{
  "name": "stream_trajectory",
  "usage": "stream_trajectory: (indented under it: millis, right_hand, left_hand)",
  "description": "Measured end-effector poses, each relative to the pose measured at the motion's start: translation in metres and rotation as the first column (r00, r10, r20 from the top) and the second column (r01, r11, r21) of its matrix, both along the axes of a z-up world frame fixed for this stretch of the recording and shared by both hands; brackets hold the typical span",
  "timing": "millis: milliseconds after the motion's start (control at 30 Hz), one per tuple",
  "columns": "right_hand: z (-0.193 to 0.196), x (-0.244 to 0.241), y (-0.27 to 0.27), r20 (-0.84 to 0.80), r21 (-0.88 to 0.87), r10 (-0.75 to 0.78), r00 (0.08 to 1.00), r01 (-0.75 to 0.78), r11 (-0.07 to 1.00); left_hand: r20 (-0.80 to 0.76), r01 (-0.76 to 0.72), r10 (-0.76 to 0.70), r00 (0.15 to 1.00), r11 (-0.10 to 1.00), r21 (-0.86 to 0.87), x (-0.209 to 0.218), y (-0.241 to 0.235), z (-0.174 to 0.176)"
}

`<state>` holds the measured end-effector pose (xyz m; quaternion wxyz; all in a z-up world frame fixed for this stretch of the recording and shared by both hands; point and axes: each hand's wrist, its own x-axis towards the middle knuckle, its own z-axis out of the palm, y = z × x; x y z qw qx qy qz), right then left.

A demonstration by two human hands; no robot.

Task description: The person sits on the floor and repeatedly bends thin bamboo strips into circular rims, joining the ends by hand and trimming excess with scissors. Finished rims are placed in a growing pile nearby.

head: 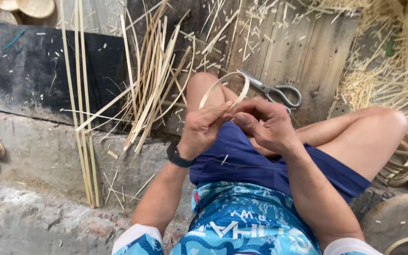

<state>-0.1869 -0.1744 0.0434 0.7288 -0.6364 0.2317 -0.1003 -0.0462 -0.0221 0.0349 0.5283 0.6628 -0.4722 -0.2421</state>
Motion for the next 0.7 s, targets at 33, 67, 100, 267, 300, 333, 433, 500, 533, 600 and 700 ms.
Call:
stream_trajectory:
  millis: [33, 67, 100, 267, 300, 333, 433, 500, 533, 600, 700]
  right_hand:
    - [-0.003, -0.005, 0.002, 0.059, -0.204, -0.005, 0.998, 0.017, 0.979]
    - [-0.007, -0.011, 0.001, 0.122, -0.412, -0.003, 0.993, 0.053, 0.909]
    - [-0.011, -0.015, 0.000, 0.186, -0.411, 0.018, 0.982, 0.061, 0.910]
    - [-0.042, -0.001, 0.013, 0.295, 0.106, -0.073, 0.953, 0.043, 0.993]
    - [-0.050, 0.001, 0.017, 0.175, 0.173, -0.102, 0.979, 0.071, 0.982]
    - [-0.057, 0.001, 0.022, 0.049, 0.238, -0.116, 0.992, 0.101, 0.966]
    - [-0.069, -0.009, 0.029, -0.051, 0.122, -0.072, 0.996, 0.078, 0.989]
    - [-0.070, -0.014, 0.026, 0.016, 0.046, -0.107, 0.994, 0.106, 0.993]
    - [-0.070, -0.014, 0.023, 0.067, 0.066, -0.173, 0.983, 0.168, 0.984]
    - [-0.070, -0.010, 0.019, -0.025, 0.081, -0.191, 0.981, 0.192, 0.978]
    - [-0.074, -0.001, 0.016, -0.239, 0.253, -0.101, 0.966, 0.162, 0.954]
  left_hand:
    - [0.108, 0.037, -0.039, 0.993, 0.999, 0.022, -0.001, 0.003, -0.005]
    - [0.219, 0.079, -0.084, 0.972, 0.996, 0.033, -0.004, 0.000, -0.011]
    - [0.071, 0.037, -0.038, 0.997, 0.999, 0.019, -0.008, -0.003, -0.017]
    - [-0.648, -0.274, 0.305, 0.697, 0.950, 0.152, -0.020, 0.002, -0.051]
    - [-0.732, -0.293, 0.295, 0.615, 0.946, 0.135, -0.020, 0.004, -0.059]
    - [-0.805, -0.318, 0.283, 0.521, 0.940, 0.125, -0.020, 0.006, -0.068]
    - [-0.857, -0.428, 0.326, 0.398, 0.893, 0.141, -0.007, 0.015, -0.085]
    - [-0.885, -0.488, 0.361, 0.295, 0.853, 0.185, 0.007, 0.023, -0.090]
    - [-0.910, -0.497, 0.360, 0.204, 0.839, 0.220, 0.014, 0.027, -0.090]
    - [-0.937, -0.499, 0.339, 0.088, 0.829, 0.252, 0.019, 0.031, -0.090]
    - [-0.956, -0.494, 0.291, 0.041, 0.838, 0.234, 0.016, 0.025, -0.090]
